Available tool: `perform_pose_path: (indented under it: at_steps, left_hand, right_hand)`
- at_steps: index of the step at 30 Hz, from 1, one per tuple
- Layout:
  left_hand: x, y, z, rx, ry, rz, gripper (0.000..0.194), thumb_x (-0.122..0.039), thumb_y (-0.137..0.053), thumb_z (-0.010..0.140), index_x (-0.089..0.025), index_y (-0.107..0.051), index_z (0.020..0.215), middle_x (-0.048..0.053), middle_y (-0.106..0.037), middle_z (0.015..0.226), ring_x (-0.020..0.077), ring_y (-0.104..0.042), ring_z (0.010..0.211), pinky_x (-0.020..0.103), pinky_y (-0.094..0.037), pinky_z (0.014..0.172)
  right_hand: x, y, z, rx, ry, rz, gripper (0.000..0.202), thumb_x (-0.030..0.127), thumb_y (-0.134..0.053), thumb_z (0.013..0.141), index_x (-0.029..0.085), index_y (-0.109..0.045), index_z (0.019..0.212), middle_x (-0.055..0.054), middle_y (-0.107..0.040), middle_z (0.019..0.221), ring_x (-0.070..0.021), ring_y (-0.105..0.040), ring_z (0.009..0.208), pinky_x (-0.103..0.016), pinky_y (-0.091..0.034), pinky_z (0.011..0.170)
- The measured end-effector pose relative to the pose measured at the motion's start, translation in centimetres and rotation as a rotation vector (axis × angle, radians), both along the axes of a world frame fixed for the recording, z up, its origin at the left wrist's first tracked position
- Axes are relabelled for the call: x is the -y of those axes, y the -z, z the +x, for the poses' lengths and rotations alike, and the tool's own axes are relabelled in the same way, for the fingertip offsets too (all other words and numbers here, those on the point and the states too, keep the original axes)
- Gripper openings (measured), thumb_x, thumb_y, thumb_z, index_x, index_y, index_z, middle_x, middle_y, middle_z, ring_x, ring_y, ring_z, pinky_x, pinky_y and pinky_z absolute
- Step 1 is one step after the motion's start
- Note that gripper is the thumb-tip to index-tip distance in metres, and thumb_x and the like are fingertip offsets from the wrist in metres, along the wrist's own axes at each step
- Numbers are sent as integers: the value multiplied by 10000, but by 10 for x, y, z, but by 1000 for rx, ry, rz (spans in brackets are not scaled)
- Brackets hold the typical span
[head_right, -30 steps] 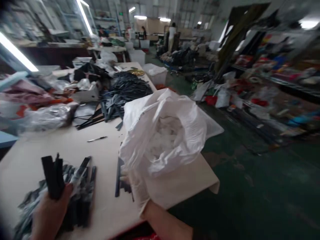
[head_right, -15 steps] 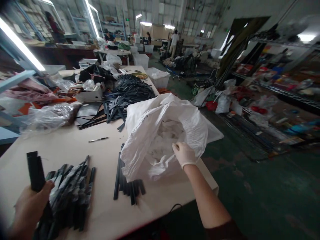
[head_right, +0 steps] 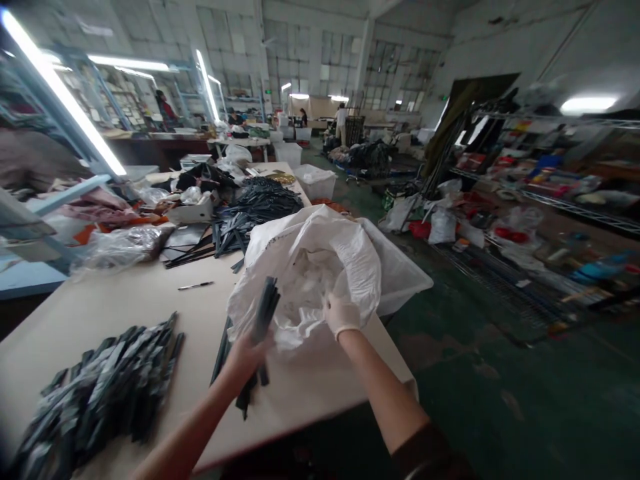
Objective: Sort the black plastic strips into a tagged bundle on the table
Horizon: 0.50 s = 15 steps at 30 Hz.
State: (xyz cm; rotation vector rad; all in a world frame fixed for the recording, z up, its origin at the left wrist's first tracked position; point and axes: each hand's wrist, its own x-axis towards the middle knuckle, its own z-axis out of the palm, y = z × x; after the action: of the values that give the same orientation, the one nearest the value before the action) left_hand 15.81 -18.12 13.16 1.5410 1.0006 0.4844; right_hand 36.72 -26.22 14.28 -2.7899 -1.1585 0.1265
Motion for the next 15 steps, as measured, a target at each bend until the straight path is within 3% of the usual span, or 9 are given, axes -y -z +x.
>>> perform_pose_path:
  at_steps: [4,7,10,12,15]
  left_hand:
    - [43,10,51,219,32,-400,406,-496,-623,640,-151,-497,813,31,-598,658,33,-338,356,192,-247,360]
    - [59,19,78,305,-12,-636,462,-555,-646,594,-167,-452,753,-39,-504,523,27,-321,348,169,-248,363]
    - [62,25,87,289,-24,-642,426,-508,-681,572,-166,-447,672,-90,-368,414,37,-336,337,164,-249,364]
    - [60,23,84,282,-39,-599,375,-425,-705,568,-164,-453,662,-95,-366,410,34,-337,335,162,-248,362]
    - [59,14,75,267,-59,-535,283,-312,-687,582,-165,-457,658,-100,-367,407,27,-320,327,157,-244,353]
  right_hand:
    - [35,-5,-25,18,-58,154,224,280,-399,818,207,-611,814,-62,-664,784,-162,-585,696,-264,-303,581]
    - [51,2,-47,-81,-142,270,191,252,-429,798,190,-600,739,-51,-645,708,-152,-560,644,-259,-296,572]
    - [69,9,-58,-327,-278,396,186,275,-454,793,179,-605,741,-42,-632,714,-150,-552,663,-250,-328,604]
    - [83,14,-55,-633,-310,512,258,380,-460,803,176,-617,787,-42,-639,758,-159,-561,699,-254,-365,635]
    - [96,26,-41,-1156,-122,634,503,584,-372,791,160,-636,844,-65,-657,796,-168,-584,685,-272,-409,620]
